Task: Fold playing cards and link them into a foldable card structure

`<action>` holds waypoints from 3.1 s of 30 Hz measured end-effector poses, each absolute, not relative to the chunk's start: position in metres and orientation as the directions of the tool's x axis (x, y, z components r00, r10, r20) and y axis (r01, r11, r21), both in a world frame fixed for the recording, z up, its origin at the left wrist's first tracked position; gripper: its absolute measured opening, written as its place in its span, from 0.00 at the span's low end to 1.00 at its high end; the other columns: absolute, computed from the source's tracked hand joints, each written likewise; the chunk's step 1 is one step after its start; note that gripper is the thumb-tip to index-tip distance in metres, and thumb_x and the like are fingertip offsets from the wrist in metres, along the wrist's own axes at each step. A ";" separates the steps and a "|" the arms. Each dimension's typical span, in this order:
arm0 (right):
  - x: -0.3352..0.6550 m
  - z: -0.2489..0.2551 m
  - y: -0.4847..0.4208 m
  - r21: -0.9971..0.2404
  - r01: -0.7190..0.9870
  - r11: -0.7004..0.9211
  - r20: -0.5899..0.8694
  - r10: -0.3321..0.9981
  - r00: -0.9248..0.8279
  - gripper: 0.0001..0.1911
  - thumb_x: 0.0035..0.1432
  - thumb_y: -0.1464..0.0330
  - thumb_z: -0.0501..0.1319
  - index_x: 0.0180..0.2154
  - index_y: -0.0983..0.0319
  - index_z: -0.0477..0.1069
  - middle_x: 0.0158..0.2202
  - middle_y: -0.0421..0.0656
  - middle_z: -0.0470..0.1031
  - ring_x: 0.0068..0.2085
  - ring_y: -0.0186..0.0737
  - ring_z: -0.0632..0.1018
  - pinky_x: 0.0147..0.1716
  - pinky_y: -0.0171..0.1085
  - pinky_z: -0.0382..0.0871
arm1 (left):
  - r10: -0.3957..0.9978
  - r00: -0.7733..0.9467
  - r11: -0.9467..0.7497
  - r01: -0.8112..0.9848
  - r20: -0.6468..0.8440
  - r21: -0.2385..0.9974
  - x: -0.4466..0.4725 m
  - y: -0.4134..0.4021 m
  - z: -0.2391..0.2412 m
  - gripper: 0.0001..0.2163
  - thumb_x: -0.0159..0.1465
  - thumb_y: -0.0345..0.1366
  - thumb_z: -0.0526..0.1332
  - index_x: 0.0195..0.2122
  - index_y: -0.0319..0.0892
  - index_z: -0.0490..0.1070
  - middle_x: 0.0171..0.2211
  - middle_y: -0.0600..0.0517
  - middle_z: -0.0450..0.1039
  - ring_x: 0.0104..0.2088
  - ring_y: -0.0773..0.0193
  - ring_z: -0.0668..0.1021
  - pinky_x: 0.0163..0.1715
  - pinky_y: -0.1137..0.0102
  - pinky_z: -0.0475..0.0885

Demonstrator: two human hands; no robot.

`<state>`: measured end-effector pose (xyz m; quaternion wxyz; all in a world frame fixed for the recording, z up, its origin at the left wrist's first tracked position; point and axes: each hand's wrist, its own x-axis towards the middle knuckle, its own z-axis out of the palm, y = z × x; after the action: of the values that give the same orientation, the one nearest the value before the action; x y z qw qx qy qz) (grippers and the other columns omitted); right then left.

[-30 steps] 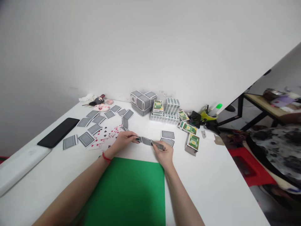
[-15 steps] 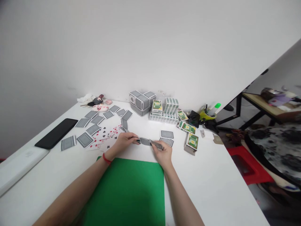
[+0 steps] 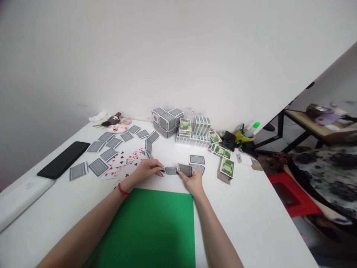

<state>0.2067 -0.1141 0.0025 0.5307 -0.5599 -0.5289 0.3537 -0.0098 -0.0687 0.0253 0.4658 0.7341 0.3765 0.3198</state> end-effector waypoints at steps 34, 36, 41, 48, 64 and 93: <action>0.205 0.018 -0.112 -0.993 0.106 0.051 0.020 0.960 -0.280 0.15 0.38 0.62 0.69 0.24 0.63 0.66 0.19 0.37 0.66 0.22 0.32 0.67 0.22 0.32 0.61 | 0.702 0.671 -0.566 0.325 0.237 0.757 -0.008 -0.081 0.041 0.08 0.56 0.25 0.56 0.27 0.39 0.74 0.25 0.52 0.75 0.27 0.70 0.74 0.29 0.77 0.67; 0.203 0.022 -0.114 -0.993 0.100 0.065 0.031 0.948 -0.316 0.17 0.38 0.63 0.69 0.25 0.63 0.64 0.21 0.36 0.66 0.24 0.32 0.67 0.23 0.32 0.61 | 0.710 0.664 -0.557 0.324 0.236 0.765 -0.008 -0.081 0.042 0.08 0.56 0.26 0.56 0.28 0.39 0.75 0.25 0.52 0.76 0.27 0.70 0.75 0.30 0.77 0.67; 0.202 0.020 -0.113 -0.965 0.173 0.195 0.145 0.954 -0.263 0.21 0.44 0.61 0.66 0.39 0.61 0.64 0.32 0.41 0.67 0.35 0.39 0.70 0.34 0.37 0.67 | 0.732 0.640 -0.514 0.295 0.233 0.805 -0.011 -0.079 0.041 0.07 0.56 0.26 0.56 0.28 0.39 0.74 0.24 0.52 0.75 0.26 0.69 0.75 0.29 0.76 0.68; 0.206 -0.001 -0.104 -0.832 0.472 0.290 0.390 0.912 0.126 0.39 0.45 0.58 0.66 0.57 0.59 0.56 0.53 0.51 0.60 0.55 0.52 0.62 0.52 0.50 0.58 | 0.748 0.586 -0.593 0.383 0.310 0.708 -0.010 -0.076 0.030 0.07 0.58 0.27 0.56 0.29 0.40 0.74 0.26 0.52 0.74 0.28 0.69 0.74 0.31 0.75 0.67; 0.176 -0.004 -0.122 -0.855 0.406 0.324 0.233 0.938 -0.257 0.40 0.58 0.70 0.51 0.63 0.58 0.24 0.66 0.44 0.27 0.64 0.43 0.37 0.61 0.51 0.37 | 0.722 0.591 -0.658 0.427 0.360 0.619 0.005 -0.080 0.021 0.08 0.60 0.28 0.53 0.32 0.40 0.72 0.29 0.51 0.72 0.31 0.67 0.74 0.33 0.74 0.67; 0.196 0.007 -0.112 -0.980 -0.030 0.197 0.199 0.956 -0.216 0.44 0.50 0.52 0.59 0.62 0.54 0.41 0.60 0.49 0.57 0.57 0.44 0.65 0.51 0.46 0.63 | 0.716 0.607 -0.636 0.362 0.345 0.682 -0.015 -0.072 0.032 0.06 0.60 0.32 0.56 0.31 0.40 0.72 0.28 0.50 0.73 0.30 0.67 0.73 0.32 0.73 0.67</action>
<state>0.1962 -0.1124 0.0073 0.4918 -0.3875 -0.5972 0.5014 -0.0145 -0.0719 0.0320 0.2854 0.8497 0.3172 0.3098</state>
